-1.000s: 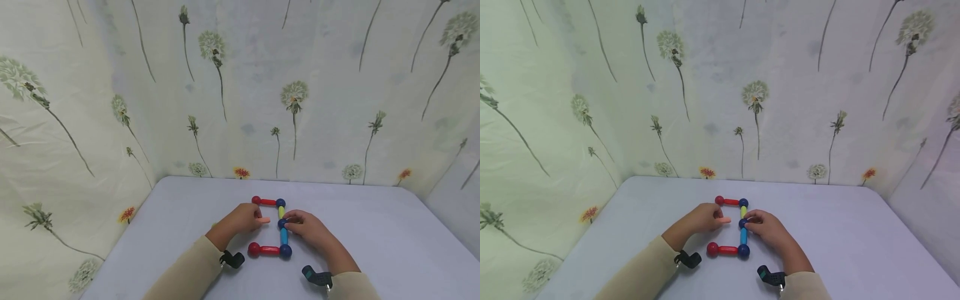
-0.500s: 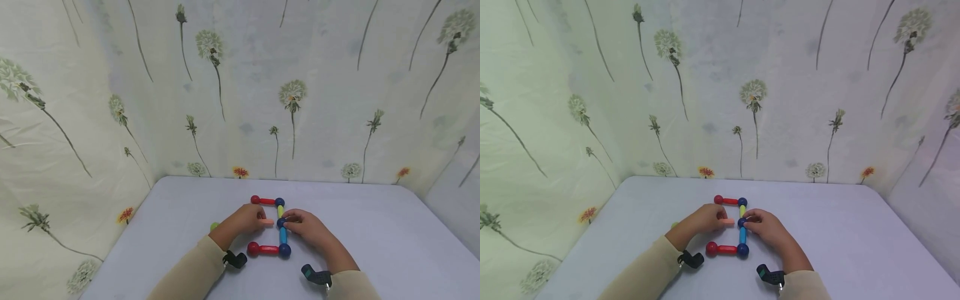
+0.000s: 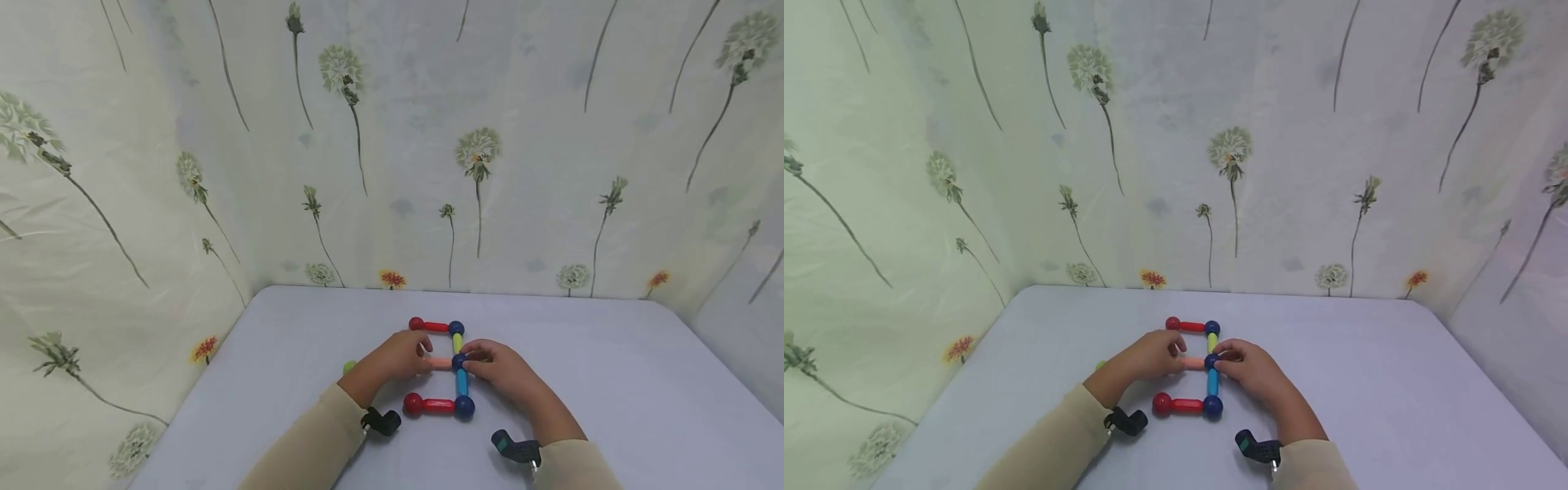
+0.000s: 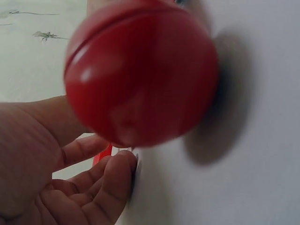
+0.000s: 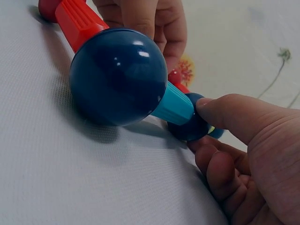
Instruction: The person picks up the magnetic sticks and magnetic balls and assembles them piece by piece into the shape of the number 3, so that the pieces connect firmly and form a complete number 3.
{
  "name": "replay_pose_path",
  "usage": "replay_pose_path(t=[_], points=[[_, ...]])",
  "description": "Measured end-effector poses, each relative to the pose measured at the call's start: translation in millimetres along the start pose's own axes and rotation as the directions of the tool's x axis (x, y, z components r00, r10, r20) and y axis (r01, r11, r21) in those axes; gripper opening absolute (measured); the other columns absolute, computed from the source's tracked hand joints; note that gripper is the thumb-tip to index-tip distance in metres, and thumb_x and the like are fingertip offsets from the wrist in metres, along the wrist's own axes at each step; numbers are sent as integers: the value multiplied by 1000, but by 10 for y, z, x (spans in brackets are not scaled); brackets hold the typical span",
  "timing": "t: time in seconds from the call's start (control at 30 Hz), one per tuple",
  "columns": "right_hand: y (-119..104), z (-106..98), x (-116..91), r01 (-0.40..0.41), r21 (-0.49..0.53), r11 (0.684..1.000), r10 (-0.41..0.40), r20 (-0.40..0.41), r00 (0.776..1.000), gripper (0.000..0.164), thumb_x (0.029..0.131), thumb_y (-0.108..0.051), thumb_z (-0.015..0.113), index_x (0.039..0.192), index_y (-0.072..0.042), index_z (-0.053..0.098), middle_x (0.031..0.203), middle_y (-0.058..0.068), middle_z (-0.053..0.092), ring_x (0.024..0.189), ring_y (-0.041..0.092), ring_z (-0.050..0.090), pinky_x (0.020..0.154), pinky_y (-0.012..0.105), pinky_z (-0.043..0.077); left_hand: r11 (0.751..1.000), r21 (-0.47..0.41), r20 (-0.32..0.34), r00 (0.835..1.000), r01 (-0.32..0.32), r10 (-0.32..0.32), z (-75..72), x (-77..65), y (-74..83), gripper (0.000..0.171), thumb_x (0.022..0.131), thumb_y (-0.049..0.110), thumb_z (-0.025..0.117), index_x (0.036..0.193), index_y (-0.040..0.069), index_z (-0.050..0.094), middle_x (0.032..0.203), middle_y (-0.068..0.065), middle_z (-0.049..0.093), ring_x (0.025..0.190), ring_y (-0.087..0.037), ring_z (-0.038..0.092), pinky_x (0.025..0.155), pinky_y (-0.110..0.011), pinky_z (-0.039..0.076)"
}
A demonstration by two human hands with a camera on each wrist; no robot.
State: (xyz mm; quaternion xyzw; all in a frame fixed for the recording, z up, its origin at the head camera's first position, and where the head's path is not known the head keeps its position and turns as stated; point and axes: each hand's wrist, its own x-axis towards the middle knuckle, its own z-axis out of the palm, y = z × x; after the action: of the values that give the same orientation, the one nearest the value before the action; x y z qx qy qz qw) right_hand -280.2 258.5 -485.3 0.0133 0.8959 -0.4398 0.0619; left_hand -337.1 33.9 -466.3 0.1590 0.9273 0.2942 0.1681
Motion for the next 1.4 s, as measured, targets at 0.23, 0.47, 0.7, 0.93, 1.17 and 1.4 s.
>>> replay_pose_path(t=[0.23,0.47,0.7,0.93,1.17,1.4], points=[[27,7,16,-2,7,1000,2,0,1000,25,98,-29,74,122,-23,72,123,4,72,110,23,63,91,42,57,999,-42,-4,1000,10,-10,-101,10,-97,30,90,34,83,112,20,70,99,1,65,86,-17,62,73,-33,58],[45,-10,37,6,21,1000,-6,6,1000,22,98,-24,74,120,-21,72,119,4,72,105,22,63,86,37,57,998,-62,-23,1000,-8,7,-240,-53,-176,21,96,33,77,110,19,69,98,1,65,85,-17,63,75,-34,58],[108,-9,78,15,43,999,-16,15,1000,21,98,-23,74,119,-21,72,119,3,71,106,22,63,84,34,56,996,-83,-55,998,-28,24,-384,-216,-332,14,100,33,71,105,21,67,93,0,66,85,-20,63,75,-36,56],[109,-4,70,15,32,999,-16,10,1000,23,97,-24,74,120,-20,72,121,3,71,110,22,63,88,38,57,994,-94,-88,995,-60,52,-557,-371,-666,11,101,32,69,103,21,69,96,1,66,87,-20,60,74,-35,53],[69,8,44,-5,31,1000,5,13,1000,25,98,-25,73,122,-20,71,124,3,71,116,25,63,94,43,57,974,-191,-148,984,-123,96,-725,-465,-984,11,102,32,68,105,22,71,101,2,68,94,-20,61,81,-35,53],[66,18,57,-17,56,998,16,8,1000,25,98,-25,73,122,-20,70,123,4,70,114,25,63,92,40,57,978,-196,-179,983,-78,43,-847,-508,-1268,12,99,30,73,103,20,70,98,1,66,91,-19,60,75,-35,51]])
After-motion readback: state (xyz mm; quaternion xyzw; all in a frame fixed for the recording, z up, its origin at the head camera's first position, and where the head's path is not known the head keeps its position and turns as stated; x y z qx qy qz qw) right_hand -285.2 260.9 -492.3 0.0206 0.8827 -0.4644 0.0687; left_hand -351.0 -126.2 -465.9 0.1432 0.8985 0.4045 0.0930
